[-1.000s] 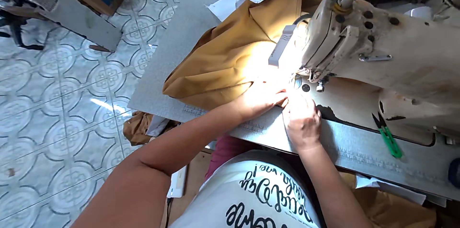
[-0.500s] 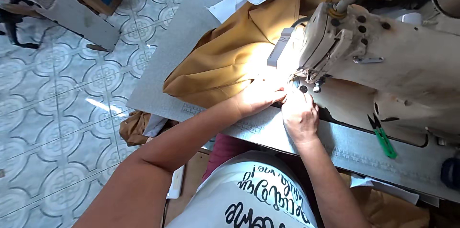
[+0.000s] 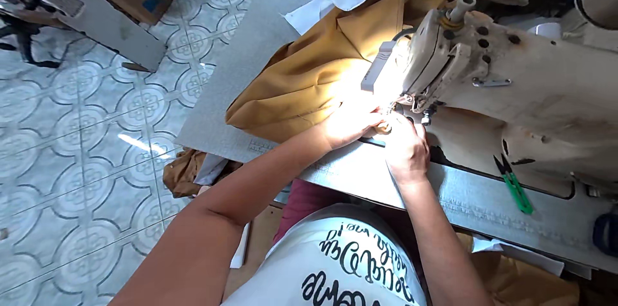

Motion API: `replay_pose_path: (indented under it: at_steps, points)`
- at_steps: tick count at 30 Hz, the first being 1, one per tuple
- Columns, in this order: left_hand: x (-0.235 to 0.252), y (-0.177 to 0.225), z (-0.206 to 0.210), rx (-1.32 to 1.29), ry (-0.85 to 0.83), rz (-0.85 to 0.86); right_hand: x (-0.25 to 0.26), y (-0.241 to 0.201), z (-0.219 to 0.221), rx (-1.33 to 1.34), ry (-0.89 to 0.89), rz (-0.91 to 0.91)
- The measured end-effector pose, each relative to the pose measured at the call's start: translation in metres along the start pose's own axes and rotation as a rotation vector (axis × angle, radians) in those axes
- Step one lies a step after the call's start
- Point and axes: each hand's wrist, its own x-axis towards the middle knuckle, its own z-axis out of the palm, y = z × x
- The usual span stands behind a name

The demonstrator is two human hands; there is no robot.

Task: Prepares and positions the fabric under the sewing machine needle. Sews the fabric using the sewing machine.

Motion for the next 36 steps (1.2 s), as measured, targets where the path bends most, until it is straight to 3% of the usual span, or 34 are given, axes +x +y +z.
replay_pose_path:
  at_steps: [2, 6, 9, 13, 18, 21, 23, 25, 29, 31, 36]
  points:
    - [0.001, 0.001, 0.0, -0.056, 0.011, -0.068, -0.003, 0.002, -0.005, 0.061, 0.026, 0.05]
    - [0.012, 0.007, -0.007, -0.343, -0.067, -0.422, -0.004, -0.007, -0.011, 0.077, -0.006, 0.165]
    - [0.015, 0.007, -0.008, -0.485, -0.045, -0.471, 0.006, -0.016, -0.003, 0.088, -0.047, 0.227]
    - [0.02, 0.01, -0.028, -0.447, -0.206, -0.527, 0.014, -0.012, 0.007, 0.174, -0.003, 0.244]
    - [0.016, 0.015, -0.031, -0.243, -0.202, -0.334, 0.004, -0.009, -0.006, 0.435, 0.03, 0.234]
    - [0.006, 0.02, -0.03, 0.034, -0.104, -0.128, -0.019, -0.027, -0.035, 0.879, -0.129, 0.485]
    - [-0.004, 0.025, -0.034, 0.047, -0.055, -0.043, -0.033, -0.032, -0.05, 0.953, -0.264, 0.719]
    - [-0.012, 0.028, -0.034, 0.051, -0.047, 0.033, -0.037, -0.027, -0.058, 0.85, -0.296, 0.731]
    - [-0.017, 0.03, -0.034, 0.07, -0.101, 0.094, -0.025, -0.027, -0.057, 0.301, -0.119, 0.383]
    - [-0.016, 0.033, -0.034, 0.087, -0.103, 0.099, -0.016, -0.031, -0.048, 0.241, -0.101, 0.314]
    - [-0.018, 0.042, -0.033, 0.107, -0.133, 0.024, -0.016, -0.036, -0.035, 0.178, -0.186, 0.335]
